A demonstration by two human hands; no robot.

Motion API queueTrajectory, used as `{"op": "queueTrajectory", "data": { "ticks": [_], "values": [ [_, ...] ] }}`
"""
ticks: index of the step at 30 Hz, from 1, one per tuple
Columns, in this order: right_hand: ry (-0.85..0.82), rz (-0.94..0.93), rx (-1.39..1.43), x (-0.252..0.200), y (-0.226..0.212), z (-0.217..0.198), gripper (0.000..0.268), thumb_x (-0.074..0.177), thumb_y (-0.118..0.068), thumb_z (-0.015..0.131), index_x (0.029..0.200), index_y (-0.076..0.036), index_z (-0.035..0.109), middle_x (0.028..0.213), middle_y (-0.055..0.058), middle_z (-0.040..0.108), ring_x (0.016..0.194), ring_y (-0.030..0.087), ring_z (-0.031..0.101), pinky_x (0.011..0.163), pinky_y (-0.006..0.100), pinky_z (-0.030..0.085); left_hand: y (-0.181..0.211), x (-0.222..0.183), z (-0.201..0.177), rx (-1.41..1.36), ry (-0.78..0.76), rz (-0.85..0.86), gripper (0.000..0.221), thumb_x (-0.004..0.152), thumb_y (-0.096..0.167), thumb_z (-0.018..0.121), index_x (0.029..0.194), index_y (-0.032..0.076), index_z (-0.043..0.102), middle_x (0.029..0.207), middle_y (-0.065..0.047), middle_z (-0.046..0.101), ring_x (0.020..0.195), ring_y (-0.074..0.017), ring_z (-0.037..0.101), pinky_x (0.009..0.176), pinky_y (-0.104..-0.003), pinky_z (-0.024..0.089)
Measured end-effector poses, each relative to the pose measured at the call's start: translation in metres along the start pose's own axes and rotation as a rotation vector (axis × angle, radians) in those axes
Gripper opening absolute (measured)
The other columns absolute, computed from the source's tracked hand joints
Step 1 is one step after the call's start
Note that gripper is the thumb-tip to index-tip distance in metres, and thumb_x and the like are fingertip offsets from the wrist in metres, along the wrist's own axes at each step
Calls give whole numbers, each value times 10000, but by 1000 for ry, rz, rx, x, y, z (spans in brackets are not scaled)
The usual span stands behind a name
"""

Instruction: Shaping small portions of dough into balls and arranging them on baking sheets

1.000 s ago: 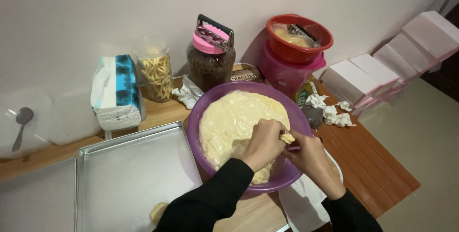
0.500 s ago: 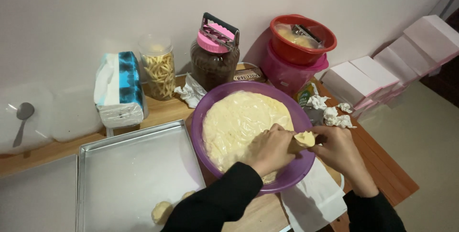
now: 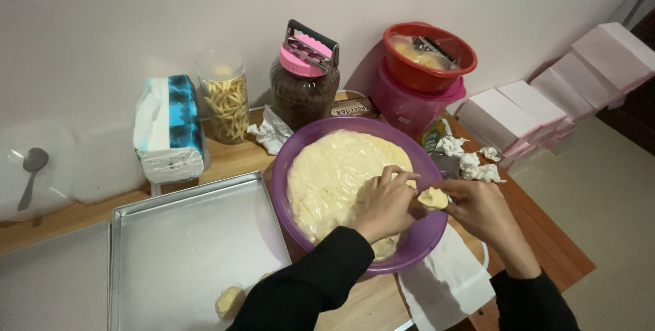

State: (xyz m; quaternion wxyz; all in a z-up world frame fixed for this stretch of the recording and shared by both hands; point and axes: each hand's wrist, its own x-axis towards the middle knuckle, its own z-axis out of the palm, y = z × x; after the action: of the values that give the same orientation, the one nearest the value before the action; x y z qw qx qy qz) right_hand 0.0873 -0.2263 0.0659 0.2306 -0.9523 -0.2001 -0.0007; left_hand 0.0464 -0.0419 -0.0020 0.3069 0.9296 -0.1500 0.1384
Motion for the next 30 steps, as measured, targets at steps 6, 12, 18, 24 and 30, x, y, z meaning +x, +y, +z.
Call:
{"op": "queueTrajectory", "data": {
  "ticks": [6,12,18,24,30],
  "values": [
    [-10,-145,-23,12,20,2,310,732,-255,853,1036,-313,851,1330,-11,750,1372,266,592,1099,476,464,4,-6,-10,-192,-185,-120,595,683,328,790,1164,-14,715,1565,-190,441,1435,-467,227,1071,-665,299],
    [2,-72,132,13,22,8,330,718,-252,893,1039,-322,862,1293,-63,768,1311,277,620,1080,505,479,-2,1,6,-68,-155,-181,412,786,300,739,1157,121,753,1448,-105,505,1357,-371,286,1067,-541,312],
    [23,-74,337,26,55,24,297,719,-181,899,1015,-196,873,1123,69,818,1164,282,711,1013,431,518,-18,9,13,56,-155,-111,255,840,132,644,1060,133,773,1265,-47,536,1239,-328,358,966,-482,406],
    [4,-163,109,39,81,47,291,709,-232,876,999,-261,863,1074,10,821,1134,290,717,952,466,548,-19,2,-1,-63,-174,-223,143,870,108,743,983,21,747,973,-240,690,984,-549,708,798,-596,620],
    [-200,-233,-177,27,59,29,611,662,-349,909,1251,-295,756,1242,41,754,1296,365,592,1100,496,477,-19,7,-10,-28,-62,-261,81,884,38,707,907,51,784,850,-239,711,880,-515,740,676,-543,643]
  ]
}}
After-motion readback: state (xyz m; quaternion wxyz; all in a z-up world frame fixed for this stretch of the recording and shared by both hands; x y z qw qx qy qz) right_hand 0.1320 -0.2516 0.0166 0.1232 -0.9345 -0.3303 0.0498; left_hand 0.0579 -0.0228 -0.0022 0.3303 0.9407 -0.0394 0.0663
